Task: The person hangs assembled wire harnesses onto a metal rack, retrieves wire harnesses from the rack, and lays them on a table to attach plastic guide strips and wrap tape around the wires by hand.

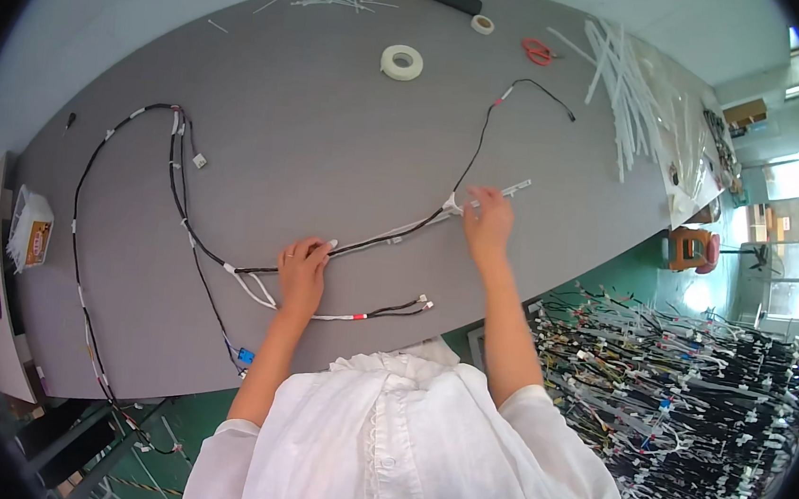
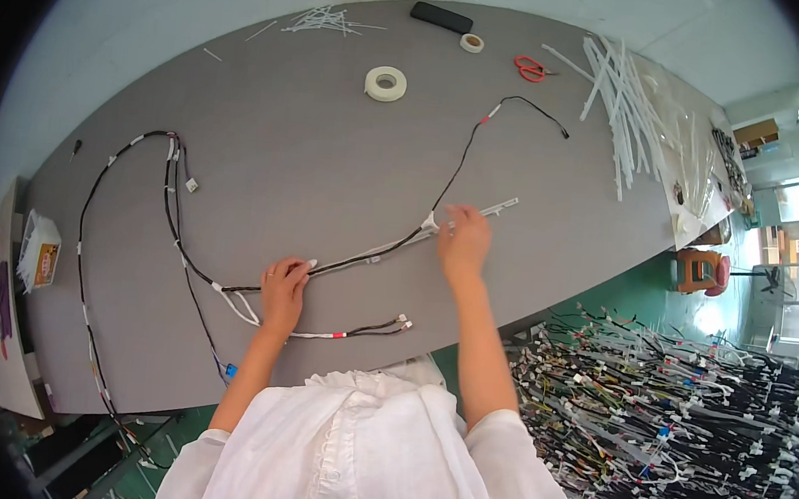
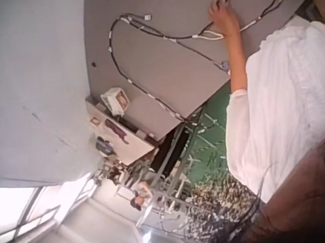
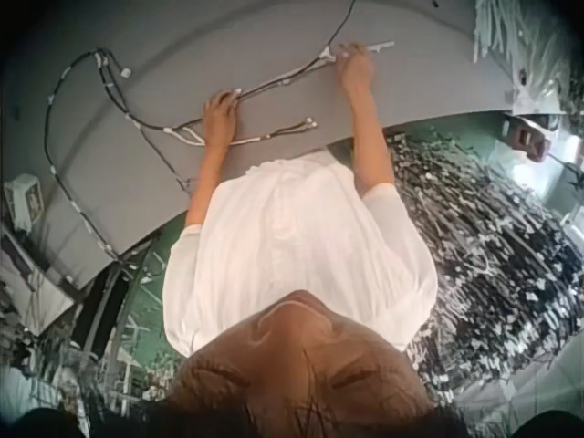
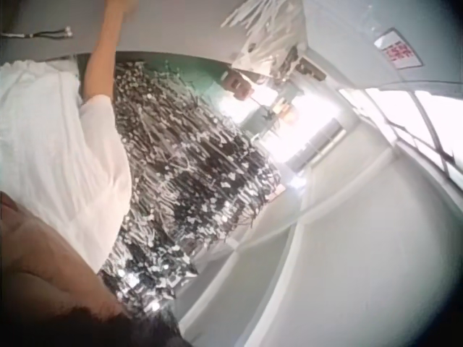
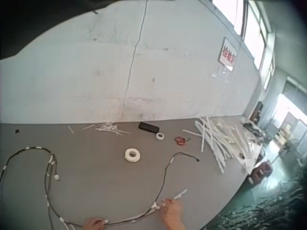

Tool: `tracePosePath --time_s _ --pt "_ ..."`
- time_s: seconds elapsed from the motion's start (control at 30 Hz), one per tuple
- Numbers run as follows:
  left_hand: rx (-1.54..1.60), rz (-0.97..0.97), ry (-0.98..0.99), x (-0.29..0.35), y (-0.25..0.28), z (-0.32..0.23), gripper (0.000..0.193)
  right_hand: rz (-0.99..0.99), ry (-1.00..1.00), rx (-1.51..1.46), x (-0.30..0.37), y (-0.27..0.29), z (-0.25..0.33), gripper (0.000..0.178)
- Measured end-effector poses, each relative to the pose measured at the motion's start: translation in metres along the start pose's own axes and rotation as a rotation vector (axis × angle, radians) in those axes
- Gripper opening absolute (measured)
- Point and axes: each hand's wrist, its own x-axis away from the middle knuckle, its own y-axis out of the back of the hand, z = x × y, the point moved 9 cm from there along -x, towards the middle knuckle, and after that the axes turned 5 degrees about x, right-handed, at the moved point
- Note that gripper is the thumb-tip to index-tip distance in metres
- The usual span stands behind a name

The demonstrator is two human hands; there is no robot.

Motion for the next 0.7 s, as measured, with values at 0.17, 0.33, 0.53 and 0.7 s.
tracePosePath --time_s 0.17,0.33,0.53,0.7 --pt "0.053 0.081 -0.045 -0.024 -0.052 -0.042 0.022 0.265 0.230 0.038 0.000 -0.043 -0.018 0.017" --pt "0.025 0.170 0.194 -0.031 -0.088 -0.017 0.022 0.235 0.286 -0.033 0.012 -0.035 -0.003 0.015" --pt "0.139 0.360 0.411 -0.033 -0.104 -0.007 0.026 0.402 -0.077 -0.209 0.020 -0.056 -0.038 0.015" --pt "0.126 0.141 -0.007 -0.062 -0.113 -0.088 0.027 0.681 -0.227 -0.250 0.023 -0.084 -0.051 0.018"
